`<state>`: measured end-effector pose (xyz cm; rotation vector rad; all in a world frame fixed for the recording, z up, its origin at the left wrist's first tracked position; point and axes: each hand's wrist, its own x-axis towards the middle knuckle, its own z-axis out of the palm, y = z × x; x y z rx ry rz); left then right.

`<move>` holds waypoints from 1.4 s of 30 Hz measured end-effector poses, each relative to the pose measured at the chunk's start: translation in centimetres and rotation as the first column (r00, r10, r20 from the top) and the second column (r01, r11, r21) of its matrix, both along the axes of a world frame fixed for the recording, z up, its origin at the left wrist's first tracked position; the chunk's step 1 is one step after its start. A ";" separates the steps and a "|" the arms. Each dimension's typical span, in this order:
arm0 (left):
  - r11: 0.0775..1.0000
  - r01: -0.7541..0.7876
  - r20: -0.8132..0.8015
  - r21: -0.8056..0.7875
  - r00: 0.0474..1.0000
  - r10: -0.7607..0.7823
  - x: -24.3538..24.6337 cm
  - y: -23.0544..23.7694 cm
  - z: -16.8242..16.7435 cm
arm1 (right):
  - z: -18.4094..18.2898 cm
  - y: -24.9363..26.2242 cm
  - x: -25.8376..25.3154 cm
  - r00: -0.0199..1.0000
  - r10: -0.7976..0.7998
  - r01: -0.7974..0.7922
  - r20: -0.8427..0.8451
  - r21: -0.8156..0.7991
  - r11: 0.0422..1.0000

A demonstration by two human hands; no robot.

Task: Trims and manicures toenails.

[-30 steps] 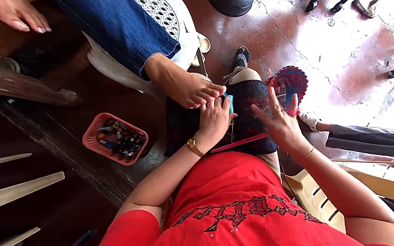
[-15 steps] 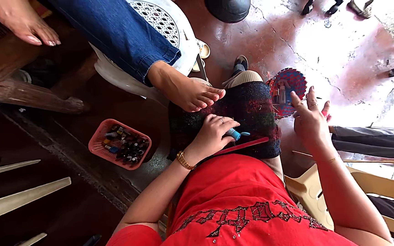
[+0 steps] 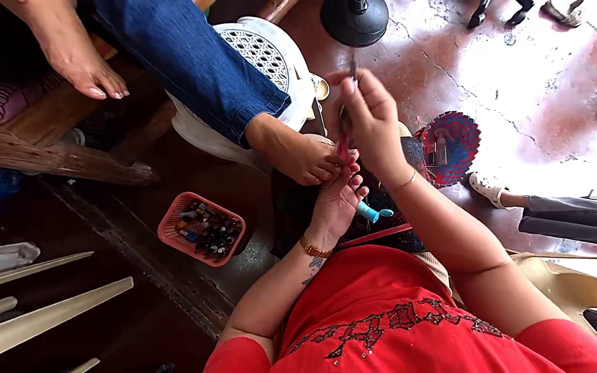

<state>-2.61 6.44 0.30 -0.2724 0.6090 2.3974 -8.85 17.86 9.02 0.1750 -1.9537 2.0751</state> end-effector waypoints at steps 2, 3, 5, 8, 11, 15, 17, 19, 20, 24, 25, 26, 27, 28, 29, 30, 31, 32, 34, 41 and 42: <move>0.999 0.005 0.007 0.043 1.000 -0.005 -0.2 -0.1 -0.2 | 0.8 1.0 -0.4 0.998 -0.002 0.002 0.070 0.000 1.000; 0.998 0.002 0.015 0.066 1.000 -0.003 -0.3 -0.2 -0.4 | 1.1 1.6 0.2 0.990 0.048 -0.052 0.135 0.027 0.998; 0.993 0.008 0.029 0.115 0.999 -0.012 -0.4 -0.3 -0.8 | 1.0 2.7 2.6 0.962 0.133 -0.177 0.239 0.173 0.969; 0.978 0.017 0.036 0.208 0.999 -0.025 -0.5 -0.3 -1.5 | 0.2 3.6 6.9 0.940 0.138 -0.238 0.312 0.310 0.921; 0.969 0.011 0.019 0.247 1.000 -0.016 -0.6 -0.2 -1.6 | -1.1 4.3 8.7 0.951 0.058 -0.179 0.305 0.387 0.904; 0.985 -0.019 -0.001 0.173 1.000 0.020 -0.5 -0.1 -1.4 | -1.6 4.3 9.6 0.976 -0.019 -0.096 0.219 0.503 0.859; 0.993 -0.044 -0.016 0.114 0.999 0.047 -0.5 0.0 -1.3 | -1.7 4.0 9.6 0.975 -0.013 -0.102 0.222 0.502 0.859; 0.993 -0.073 -0.026 0.088 0.997 0.076 -0.4 0.0 -1.2 | -1.8 3.8 9.6 0.972 -0.002 -0.118 0.236 0.496 0.860; 0.994 -0.082 -0.036 0.079 0.996 0.085 -0.3 0.0 -1.2 | -1.9 3.7 9.5 0.970 0.002 -0.125 0.242 0.497 0.859; 0.995 -0.095 -0.075 0.041 0.992 0.098 -0.2 0.0 -1.2 | -1.9 3.4 9.6 0.965 0.006 -0.140 0.263 0.492 0.859; 0.995 -0.092 -0.087 0.031 0.992 0.094 -0.2 0.0 -1.2 | -1.9 3.3 9.7 0.963 0.005 -0.141 0.269 0.487 0.862; 0.996 -0.087 -0.098 0.026 0.991 0.089 -0.2 -0.1 -1.2 | -1.9 3.2 9.7 0.961 0.004 -0.142 0.277 0.480 0.866; 0.996 -0.086 -0.104 0.022 0.991 0.088 -0.2 -0.1 -1.2 | -1.9 3.2 9.6 0.959 0.007 -0.145 0.284 0.467 0.873; 0.996 -0.088 -0.099 0.019 0.991 0.090 -0.2 0.0 -1.2 | -1.9 3.2 9.6 0.954 0.014 -0.153 0.299 0.448 0.881; 0.996 -0.090 -0.093 0.017 0.991 0.091 -0.2 0.0 -1.2 | -1.9 3.2 9.6 0.948 0.020 -0.161 0.316 0.428 0.889; 0.996 -0.089 -0.091 0.017 0.992 0.090 -0.2 0.0 -1.3 | -1.8 3.3 9.6 0.944 0.023 -0.168 0.329 0.418 0.893; 0.996 -0.087 -0.089 0.017 0.992 0.089 -0.2 -0.1 -1.3 | -1.8 3.3 9.6 0.942 0.026 -0.172 0.335 0.412 0.895; 0.996 -0.087 -0.086 0.010 0.992 0.087 -0.2 -0.1 -1.2 | -1.8 3.4 9.7 0.941 0.031 -0.175 0.337 0.409 0.896; 0.997 -0.082 -0.090 -0.004 0.993 0.081 -0.2 -0.1 -1.1 | -1.8 3.4 9.7 0.942 0.036 -0.179 0.333 0.411 0.894; 0.997 -0.079 -0.125 -0.011 0.989 0.078 -0.3 -0.1 -1.1 | -2.1 3.3 9.5 0.945 0.035 -0.174 0.326 0.407 0.897; 0.997 -0.080 -0.123 -0.010 0.989 0.078 -0.3 -0.1 -1.1 | -2.1 3.5 9.5 0.943 0.039 -0.180 0.330 0.408 0.895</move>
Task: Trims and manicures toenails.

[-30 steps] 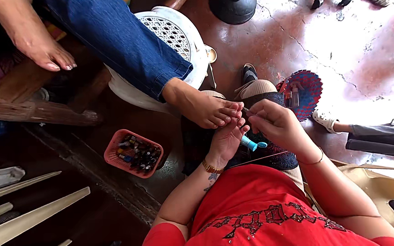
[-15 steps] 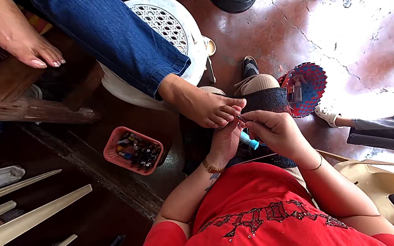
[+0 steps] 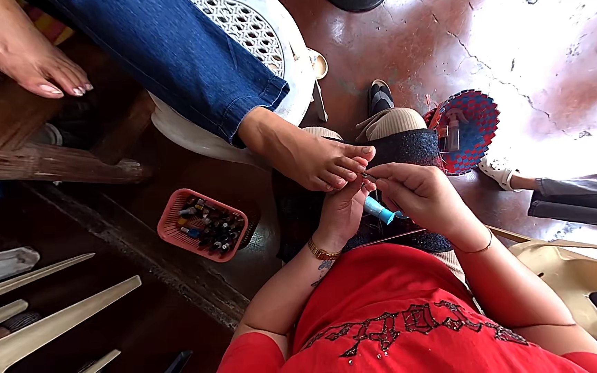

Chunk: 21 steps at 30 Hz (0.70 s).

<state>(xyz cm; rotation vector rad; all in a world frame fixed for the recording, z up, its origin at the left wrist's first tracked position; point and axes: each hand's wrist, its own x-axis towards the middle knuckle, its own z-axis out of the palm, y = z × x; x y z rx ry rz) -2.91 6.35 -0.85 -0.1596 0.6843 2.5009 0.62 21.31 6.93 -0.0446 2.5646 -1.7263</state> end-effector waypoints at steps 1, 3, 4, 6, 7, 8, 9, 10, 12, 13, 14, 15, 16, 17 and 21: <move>1.000 -0.001 0.007 0.008 1.000 0.001 0.0 0.0 0.0 | 0.0 0.1 0.0 1.000 0.004 -0.004 0.002 0.002 1.000; 1.000 -0.001 0.021 0.019 1.000 0.001 0.0 -0.1 -0.1 | -0.2 0.2 0.0 1.000 0.011 -0.011 -0.012 0.001 1.000; 1.000 0.002 0.019 0.023 1.000 -0.003 0.0 -0.1 -0.2 | -0.3 0.2 0.0 0.999 0.018 -0.018 -0.026 0.005 1.000; 1.000 0.009 0.022 0.030 1.000 -0.010 0.0 -0.1 -0.3 | -0.5 0.1 -0.2 0.998 0.030 -0.029 -0.055 0.016 0.999; 1.000 0.009 0.028 0.028 1.000 -0.009 0.0 -0.1 -0.2 | -0.6 0.1 -0.2 0.997 0.032 -0.031 -0.064 0.017 0.999; 1.000 0.011 0.030 0.027 0.999 -0.012 0.0 -0.1 -0.3 | -0.7 0.1 -0.3 0.998 0.031 -0.030 -0.063 0.014 0.999; 1.000 0.012 0.031 0.026 0.999 -0.013 0.0 -0.1 -0.3 | -0.7 0.2 -0.3 0.998 0.031 -0.031 -0.054 0.010 0.999; 1.000 0.011 0.030 0.027 0.999 -0.012 0.0 -0.1 -0.3 | -0.6 0.3 -0.3 0.998 0.033 -0.033 -0.051 0.008 0.999; 0.999 0.012 0.028 0.037 1.000 -0.013 -0.1 -0.2 -0.4 | -0.7 0.3 -0.3 0.996 0.038 -0.037 -0.077 0.018 0.999; 0.999 0.010 0.036 0.039 0.999 -0.011 -0.1 -0.2 -0.3 | -0.9 0.3 -0.4 0.995 0.044 -0.041 -0.095 0.029 0.999; 0.999 0.014 0.043 0.039 0.999 -0.015 -0.1 -0.2 -0.4 | -1.0 0.3 -0.5 0.993 0.053 -0.049 -0.108 0.039 0.998; 0.999 0.022 0.044 0.040 0.999 -0.024 -0.1 -0.2 -0.4 | -1.1 0.5 -0.6 0.992 0.064 -0.061 -0.112 0.027 0.998; 0.999 0.032 0.039 0.041 0.999 -0.034 -0.1 -0.2 -0.5 | -1.2 0.8 -0.7 0.992 0.066 -0.068 -0.109 -0.018 0.998; 0.998 0.043 0.034 0.049 0.998 -0.045 -0.1 -0.2 -0.6 | -1.1 1.0 -0.7 0.993 0.048 -0.057 -0.107 -0.090 0.994; 0.998 0.037 0.028 0.053 0.999 -0.038 -0.1 -0.2 -0.6 | -0.6 -0.2 -2.0 0.969 -0.111 -0.007 -0.221 -0.475 0.880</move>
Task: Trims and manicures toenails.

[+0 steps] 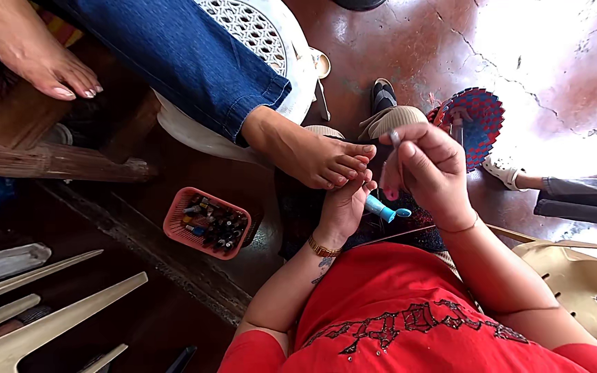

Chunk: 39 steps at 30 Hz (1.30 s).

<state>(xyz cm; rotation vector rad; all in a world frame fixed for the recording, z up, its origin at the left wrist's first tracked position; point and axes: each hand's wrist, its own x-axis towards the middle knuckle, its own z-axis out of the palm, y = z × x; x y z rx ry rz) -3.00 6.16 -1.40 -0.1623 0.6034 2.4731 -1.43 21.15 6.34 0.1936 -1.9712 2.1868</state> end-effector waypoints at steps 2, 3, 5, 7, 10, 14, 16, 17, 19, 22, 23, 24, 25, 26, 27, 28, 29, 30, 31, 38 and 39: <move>1.000 0.001 -0.016 -0.013 1.000 -0.001 0.0 -0.1 0.2 | 0.6 -1.4 -1.8 1.000 0.020 -0.022 -0.022 -0.086 0.996; 1.000 -0.004 -0.015 -0.021 1.000 0.004 0.0 -0.1 0.3 | 0.8 -2.1 -3.1 0.999 0.036 -0.039 -0.038 -0.072 0.997; 1.000 0.010 0.018 -0.013 1.000 -0.010 -0.1 -0.2 0.2 | 1.1 -3.0 -5.7 0.993 -0.039 0.045 -0.111 0.057 0.997; 1.000 0.026 0.051 -0.001 0.998 -0.026 -0.1 -0.3 0.0 | 1.7 -3.2 -7.4 0.980 -0.126 0.140 -0.151 0.086 0.986; 0.999 0.043 0.016 0.014 0.999 -0.044 -0.1 -0.4 0.0 | 2.7 -3.1 -6.8 0.997 -0.065 0.067 -0.037 0.066 0.996; 1.000 0.028 0.013 -0.014 1.000 -0.028 -0.1 -0.3 0.4 | 2.6 -2.2 -1.2 0.994 -0.061 0.026 0.089 0.349 0.937; 0.999 0.037 -0.021 -0.014 0.999 -0.038 -0.1 -0.2 0.3 | 1.8 -1.9 1.0 0.990 -0.113 0.069 0.079 0.429 0.901; 0.999 0.036 -0.030 -0.013 0.999 -0.036 -0.1 -0.2 0.3 | 1.2 -1.8 1.8 0.987 -0.137 0.084 0.080 0.474 0.877; 0.999 0.028 -0.066 -0.021 0.997 -0.030 -0.1 -0.2 0.4 | 0.2 -1.7 3.2 0.984 -0.164 0.095 0.076 0.557 0.825; 1.000 0.011 -0.085 -0.027 0.996 -0.014 0.0 -0.1 0.5 | -0.6 -2.0 4.1 0.982 -0.177 0.099 0.067 0.615 0.782; 1.000 0.010 -0.085 -0.026 0.996 -0.012 0.1 -0.1 0.5 | -0.7 -2.2 4.2 0.981 -0.181 0.099 0.073 0.615 0.782; 1.000 0.006 -0.086 -0.023 0.996 -0.008 0.1 -0.1 0.5 | -0.7 -2.3 4.3 0.979 -0.185 0.097 0.083 0.612 0.785; 1.000 -0.006 -0.081 -0.021 0.997 0.005 0.1 -0.1 0.5 | -0.7 -2.4 4.2 0.978 -0.188 0.097 0.089 0.604 0.791; 1.000 -0.013 -0.083 -0.017 0.996 0.011 0.1 -0.1 0.5 | -0.6 -2.5 4.2 0.977 -0.190 0.097 0.095 0.596 0.797; 1.000 -0.020 -0.087 -0.018 0.996 0.018 0.1 0.0 0.5 | -0.6 -2.6 4.1 0.977 -0.191 0.097 0.099 0.590 0.802; 1.000 -0.021 -0.093 -0.021 0.996 0.018 0.2 -0.1 0.5 | -0.6 -2.7 4.1 0.977 -0.191 0.098 0.099 0.586 0.804; 0.999 -0.025 -0.092 -0.029 0.996 0.022 0.2 -0.1 0.6 | -0.5 -2.8 4.1 0.976 -0.195 0.101 0.101 0.585 0.805; 0.999 -0.024 -0.098 -0.036 0.995 0.020 0.1 -0.1 0.6 | -0.5 -2.9 4.1 0.974 -0.202 0.104 0.103 0.587 0.803; 0.999 -0.022 -0.109 -0.041 0.994 0.018 0.1 -0.1 0.6 | -0.4 -3.0 4.0 0.972 -0.212 0.110 0.106 0.590 0.800; 0.996 -0.016 -0.165 -0.084 0.986 0.002 0.1 0.1 0.7 | 0.2 -3.4 3.8 0.960 -0.244 0.108 0.139 0.619 0.778; 0.995 -0.017 -0.171 -0.094 0.985 0.001 0.1 0.0 0.7 | 0.3 -3.5 3.8 0.958 -0.247 0.106 0.145 0.623 0.775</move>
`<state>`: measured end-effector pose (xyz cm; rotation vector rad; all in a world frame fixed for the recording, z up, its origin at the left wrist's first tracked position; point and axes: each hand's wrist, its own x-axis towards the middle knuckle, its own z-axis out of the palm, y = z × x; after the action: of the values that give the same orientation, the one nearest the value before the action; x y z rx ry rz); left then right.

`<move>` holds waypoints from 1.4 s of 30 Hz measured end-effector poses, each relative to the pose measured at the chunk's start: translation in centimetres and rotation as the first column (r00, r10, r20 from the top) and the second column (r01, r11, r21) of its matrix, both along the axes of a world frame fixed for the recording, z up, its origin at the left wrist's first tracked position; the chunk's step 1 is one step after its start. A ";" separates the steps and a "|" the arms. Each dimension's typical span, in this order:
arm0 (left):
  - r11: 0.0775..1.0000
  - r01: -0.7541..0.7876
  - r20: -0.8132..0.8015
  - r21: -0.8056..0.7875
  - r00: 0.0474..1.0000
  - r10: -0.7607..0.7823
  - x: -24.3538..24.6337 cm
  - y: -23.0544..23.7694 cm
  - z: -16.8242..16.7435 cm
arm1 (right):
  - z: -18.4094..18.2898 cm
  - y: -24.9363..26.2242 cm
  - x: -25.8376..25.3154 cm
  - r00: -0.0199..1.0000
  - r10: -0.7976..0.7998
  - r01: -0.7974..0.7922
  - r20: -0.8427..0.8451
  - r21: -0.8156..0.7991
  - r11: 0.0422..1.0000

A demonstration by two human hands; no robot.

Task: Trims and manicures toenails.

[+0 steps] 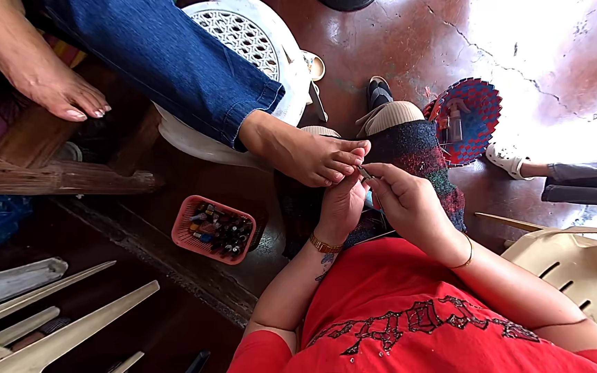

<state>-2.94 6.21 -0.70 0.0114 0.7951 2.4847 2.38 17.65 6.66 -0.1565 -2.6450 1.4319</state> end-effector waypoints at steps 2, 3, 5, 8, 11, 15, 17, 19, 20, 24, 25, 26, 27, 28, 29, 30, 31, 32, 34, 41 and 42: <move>1.000 0.002 -0.005 -0.018 1.000 -0.002 0.0 0.0 -0.1 | 0.1 -0.2 -0.1 1.000 -0.010 0.009 0.013 0.013 1.000; 1.000 0.005 -0.007 -0.016 1.000 -0.006 0.0 0.0 -0.2 | 0.1 -0.2 -0.1 1.000 -0.012 0.012 0.016 0.019 1.000; 1.000 0.003 -0.002 -0.002 1.000 -0.003 0.0 0.1 -0.3 | 0.1 -0.2 -0.1 1.000 -0.009 0.009 0.023 0.015 1.000; 1.000 0.013 -0.008 0.015 1.000 -0.013 -0.1 0.0 -0.3 | 0.3 -0.2 0.0 0.999 -0.009 0.009 0.040 0.005 1.000; 1.000 0.018 -0.014 -0.008 1.000 -0.018 -0.1 0.0 -0.3 | 0.1 -0.4 -0.1 0.999 -0.016 0.016 0.032 -0.012 1.000; 1.000 0.008 0.000 -0.005 1.000 -0.008 0.0 0.1 -0.3 | 0.0 -0.3 -0.1 0.999 -0.008 0.009 0.040 -0.028 1.000; 1.000 0.012 -0.009 -0.008 1.000 -0.013 -0.1 0.0 -0.3 | -0.1 -0.3 0.0 0.999 -0.010 0.011 0.042 -0.034 0.999; 1.000 0.020 -0.020 -0.006 1.000 -0.020 -0.1 0.0 -0.4 | -0.2 -0.4 0.0 0.999 -0.013 0.015 0.037 -0.050 0.999; 1.000 0.021 -0.020 -0.008 1.000 -0.021 -0.1 0.0 -0.4 | -0.3 -0.4 -0.1 0.999 -0.014 0.016 0.029 -0.062 0.998; 1.000 0.014 0.010 -0.019 1.000 -0.014 -0.1 0.1 -0.4 | -0.4 -0.2 0.0 1.000 -0.013 0.015 0.025 -0.084 0.996; 1.000 0.014 0.006 -0.016 1.000 -0.014 -0.1 0.0 -0.4 | -0.4 -0.3 0.0 1.000 -0.015 0.017 0.022 -0.086 0.996; 1.000 0.016 0.002 -0.016 1.000 -0.016 -0.1 0.0 -0.4 | -0.5 -0.3 0.0 1.000 -0.018 0.020 0.021 -0.089 0.996; 1.000 0.014 0.001 -0.020 1.000 -0.014 -0.1 0.0 -0.4 | -0.5 -0.4 0.0 1.000 -0.021 0.023 0.020 -0.093 0.995; 1.000 0.012 0.005 -0.020 1.000 -0.012 -0.1 0.0 -0.4 | -0.6 -0.4 0.0 1.000 -0.024 0.026 0.019 -0.101 0.995; 1.000 0.008 0.018 -0.020 1.000 -0.008 -0.1 0.1 -0.4 | -0.7 -0.4 0.0 1.000 -0.026 0.028 0.017 -0.114 0.993; 1.000 0.007 0.026 -0.017 1.000 -0.006 -0.1 0.1 -0.3 | -0.8 -0.4 0.0 1.000 -0.026 0.028 0.016 -0.128 0.991; 1.000 0.009 0.027 -0.005 1.000 -0.009 -0.1 0.1 -0.4 | -0.8 -0.4 0.0 0.999 -0.028 0.030 0.016 -0.135 0.990; 1.000 0.015 0.025 -0.003 1.000 -0.015 -0.1 0.1 -0.4 | -0.8 -0.4 0.0 0.999 -0.031 0.034 0.019 -0.141 0.989; 0.999 0.024 0.023 -0.021 0.999 -0.023 -0.1 0.0 -0.5 | -0.7 -0.5 0.1 0.999 -0.035 0.039 0.025 -0.156 0.987; 0.999 0.024 0.038 -0.043 0.999 -0.023 -0.1 0.0 -0.5 | -1.0 -0.7 0.1 0.998 -0.062 0.066 0.025 -0.237 0.969; 0.999 0.025 0.046 -0.047 0.999 -0.023 -0.1 0.0 -0.5 | -1.0 -0.8 0.1 0.997 -0.065 0.071 0.031 -0.252 0.965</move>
<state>-3.02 6.21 -1.16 -0.0518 0.8301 2.4344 2.46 16.89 5.68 -0.2865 -2.4371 1.7488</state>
